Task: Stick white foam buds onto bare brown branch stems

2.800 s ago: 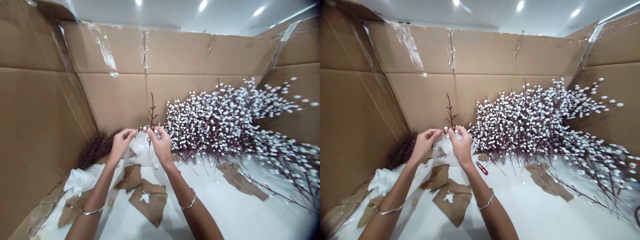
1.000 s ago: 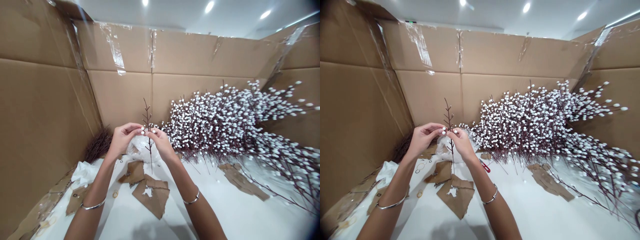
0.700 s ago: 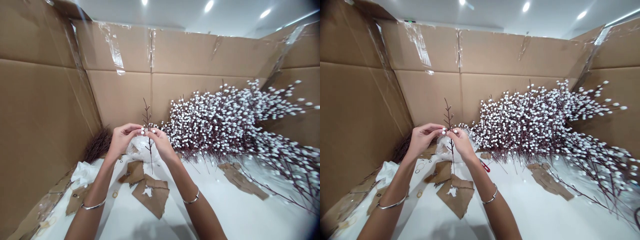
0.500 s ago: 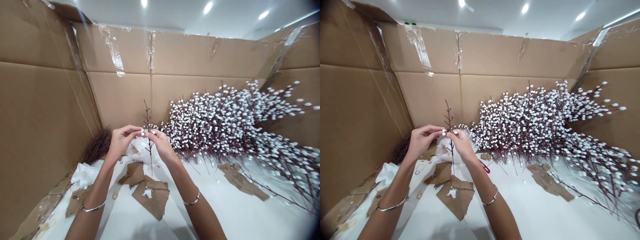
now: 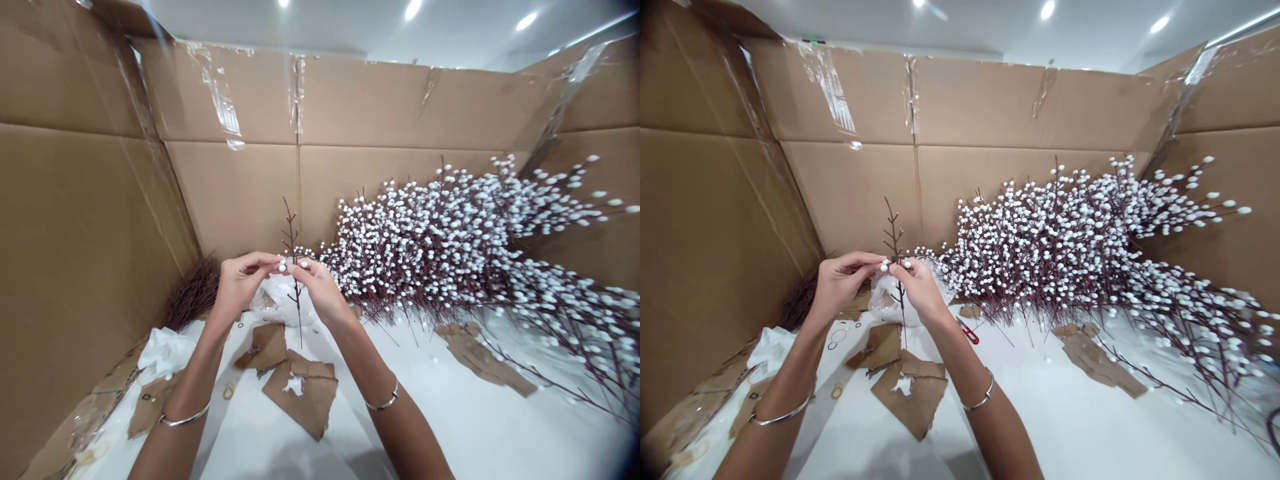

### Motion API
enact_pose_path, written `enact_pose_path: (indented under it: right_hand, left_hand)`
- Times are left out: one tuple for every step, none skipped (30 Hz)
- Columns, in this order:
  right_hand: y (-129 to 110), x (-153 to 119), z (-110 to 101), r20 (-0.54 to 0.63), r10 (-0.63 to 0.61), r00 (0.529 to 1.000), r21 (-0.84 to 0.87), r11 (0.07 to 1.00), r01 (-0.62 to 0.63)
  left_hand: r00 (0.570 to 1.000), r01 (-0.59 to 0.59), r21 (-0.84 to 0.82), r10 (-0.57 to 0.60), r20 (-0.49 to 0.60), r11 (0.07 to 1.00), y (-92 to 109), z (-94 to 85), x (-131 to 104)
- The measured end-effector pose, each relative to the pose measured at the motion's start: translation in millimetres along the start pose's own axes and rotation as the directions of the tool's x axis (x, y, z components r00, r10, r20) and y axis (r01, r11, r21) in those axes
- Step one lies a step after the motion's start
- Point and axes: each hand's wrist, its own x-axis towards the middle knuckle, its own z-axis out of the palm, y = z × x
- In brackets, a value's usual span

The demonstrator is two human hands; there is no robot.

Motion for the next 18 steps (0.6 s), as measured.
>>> enact_pose_path:
  right_hand:
    - [0.4,0.0,0.0,0.003,-0.005,1.0,-0.001,1.0,0.005]
    - [1.0,0.1,-0.2,0.004,-0.011,1.0,-0.001,1.0,0.011]
    - [1.7,0.3,-0.3,0.005,-0.015,1.0,-0.001,1.0,0.015]
    - [2.6,0.6,-0.6,0.003,-0.017,1.0,0.0,1.0,0.017]
    - [3.5,0.9,-0.8,-0.001,-0.017,1.0,0.001,1.0,0.017]
    - [4.4,1.1,-1.0,-0.007,-0.013,1.0,0.001,1.0,0.013]
    - [5.3,1.3,-1.2,-0.014,-0.01,1.0,0.003,1.0,0.01]
    - [6.0,1.5,-1.1,-0.017,-0.007,1.0,0.007,1.0,0.007]
    - [6.5,1.5,-1.0,-0.017,-0.005,1.0,0.013,1.0,0.006]
    - [6.9,1.5,-0.7,-0.013,-0.005,1.0,0.02,1.0,0.005]
    - [7.1,1.4,-0.4,-0.009,-0.005,1.0,0.029,1.0,0.005]
    - [7.1,1.3,0.0,-0.006,-0.006,1.0,0.036,0.999,0.006]
    - [7.1,1.2,0.3,-0.004,-0.007,1.0,0.04,0.999,0.007]
    - [6.9,1.1,0.6,-0.006,-0.009,1.0,0.04,0.999,0.009]
    - [6.8,1.1,0.8,-0.01,-0.011,1.0,0.04,0.999,0.011]
    - [6.6,1.0,0.9,-0.013,-0.013,1.0,0.041,0.999,0.013]
    - [6.3,1.0,1.0,-0.013,-0.015,1.0,0.042,0.999,0.015]
    - [6.1,1.0,1.1,-0.01,-0.017,1.0,0.045,0.999,0.017]
  left_hand:
    - [1.0,-0.001,0.004,0.002,-0.002,1.0,0.0,0.2,-0.2]
    - [1.0,-0.003,0.007,0.003,-0.002,1.0,0.1,0.4,-0.4]
    - [1.0,-0.004,0.009,0.004,-0.001,1.0,0.2,0.5,-0.6]
    - [1.0,-0.007,0.01,0.007,0.001,1.0,0.2,0.6,-0.7]
    - [1.0,-0.009,0.01,0.009,0.002,1.0,0.1,0.7,-0.7]
    - [1.0,-0.011,0.009,0.011,0.004,1.0,-0.3,0.6,-0.7]
    - [1.0,-0.015,0.008,0.015,0.003,1.0,-0.7,0.4,-0.7]
    - [1.0,-0.019,0.009,0.019,0.001,1.0,-1.4,0.2,-0.7]
    - [1.0,-0.023,0.011,0.023,0.0,1.0,-2.1,-0.2,-0.9]
    - [1.0,-0.028,0.014,0.028,0.001,1.0,-2.8,-0.6,-1.1]
    - [0.999,-0.033,0.016,0.033,0.002,0.999,-3.5,-1.0,-1.3]
    - [0.999,-0.038,0.018,0.038,0.003,0.999,-4.0,-1.3,-1.6]
    - [0.999,-0.041,0.019,0.041,0.005,0.999,-4.3,-1.5,-1.8]
    - [0.999,-0.044,0.017,0.044,0.007,0.999,-4.4,-1.5,-2.0]
    - [0.999,-0.045,0.014,0.045,0.007,0.999,-4.1,-1.3,-2.1]
    - [0.999,-0.046,0.01,0.046,0.005,0.999,-3.6,-1.0,-2.1]
    - [0.999,-0.045,0.007,0.045,0.003,0.999,-2.8,-0.7,-2.1]
    - [0.999,-0.045,0.006,0.045,0.001,0.999,-1.9,-0.3,-2.0]
